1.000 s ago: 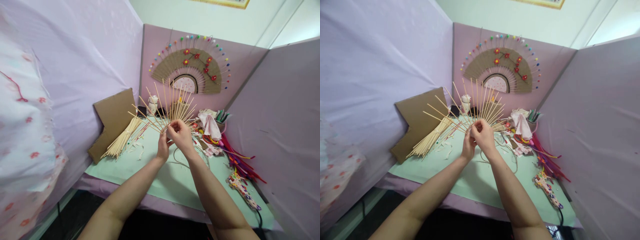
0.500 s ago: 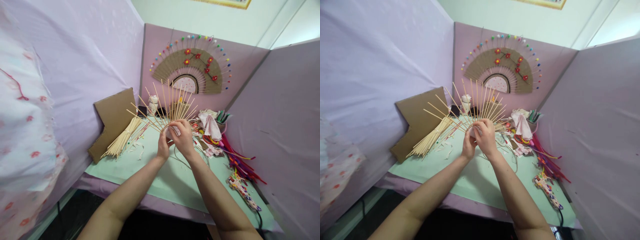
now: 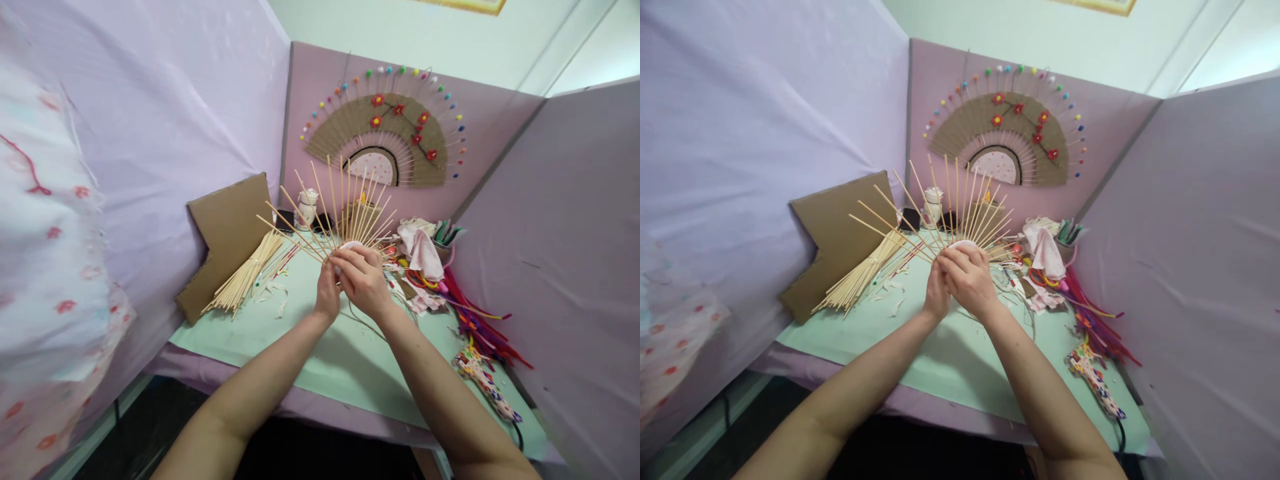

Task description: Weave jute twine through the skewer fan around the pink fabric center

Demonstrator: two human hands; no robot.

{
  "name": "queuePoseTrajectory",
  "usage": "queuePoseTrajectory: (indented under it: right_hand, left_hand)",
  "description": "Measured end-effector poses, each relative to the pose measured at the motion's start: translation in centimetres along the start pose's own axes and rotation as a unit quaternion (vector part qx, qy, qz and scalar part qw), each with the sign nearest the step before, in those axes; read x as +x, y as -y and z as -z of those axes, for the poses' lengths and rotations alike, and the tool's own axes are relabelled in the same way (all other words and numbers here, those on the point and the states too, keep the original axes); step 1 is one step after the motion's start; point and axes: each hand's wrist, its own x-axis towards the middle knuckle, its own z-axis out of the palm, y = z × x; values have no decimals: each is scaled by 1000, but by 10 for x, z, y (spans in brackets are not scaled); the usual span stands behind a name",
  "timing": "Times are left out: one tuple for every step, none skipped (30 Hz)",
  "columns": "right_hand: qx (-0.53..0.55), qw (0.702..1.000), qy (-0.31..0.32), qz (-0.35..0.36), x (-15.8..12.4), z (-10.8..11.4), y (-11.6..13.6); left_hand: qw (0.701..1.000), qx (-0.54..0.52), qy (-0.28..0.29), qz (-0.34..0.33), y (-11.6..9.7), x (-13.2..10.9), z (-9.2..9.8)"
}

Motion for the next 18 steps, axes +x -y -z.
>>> queuePoseTrajectory:
  right_hand:
    - [-2,1000,-3,4,0,1,-1]
    - [-3,1000,-7,8,0,1,-1]
    - [0,1000,-10,11,0,2,-2]
    - [6,1000,-13,13,0,3,-2]
    - [17,1000,-15,12,0,4,-2]
    - [31,999,-18,9,-1,4,-2]
    - [48,998,-28,1,-3,4,-1]
    - [65,997,-47,-16,-5,4,0]
    - [79,993,-77,-43,-9,2,2]
    - [91,986,-114,-85,-14,0,4]
    - [102,974,-150,-138,-20,-3,6]
    - [119,957,-177,-198,-27,-7,8]
    - [145,935,-191,-262,-35,-11,9]
    - [180,908,-193,-325,-43,-16,10]
    - [220,878,-185,-383,-51,-20,9]
    - [257,846,-170,-435,-59,-24,6]
    - [285,816,-154,-479,-67,-27,3]
    - [302,789,-138,-517,-73,-29,-2]
  left_hand:
    - [1000,5,6,3,0,-1,0]
    - [1000,7,11,8,0,-1,0]
    - [1000,7,15,12,0,-2,0]
    - [1000,6,16,17,1,-2,0]
    - [1000,2,17,21,1,-2,-1]
    - [1000,-2,18,25,0,-2,-1]
    - [999,-8,16,32,0,-2,-1]
    - [999,-14,14,41,-1,-1,0]
    - [998,-21,11,50,-2,-1,0]
    - [998,-27,7,61,-3,0,0]
    - [997,-35,3,70,-4,1,0]
    - [996,-44,-4,76,-6,2,0]
    - [995,-55,-12,79,-7,4,0]
    - [994,-68,-22,81,-8,5,-1]
    - [993,-81,-33,84,-10,7,-1]
    - [991,-95,-43,87,-11,9,-1]
    - [989,-105,-53,93,-13,11,-2]
    - [987,-113,-61,101,-15,12,-2]
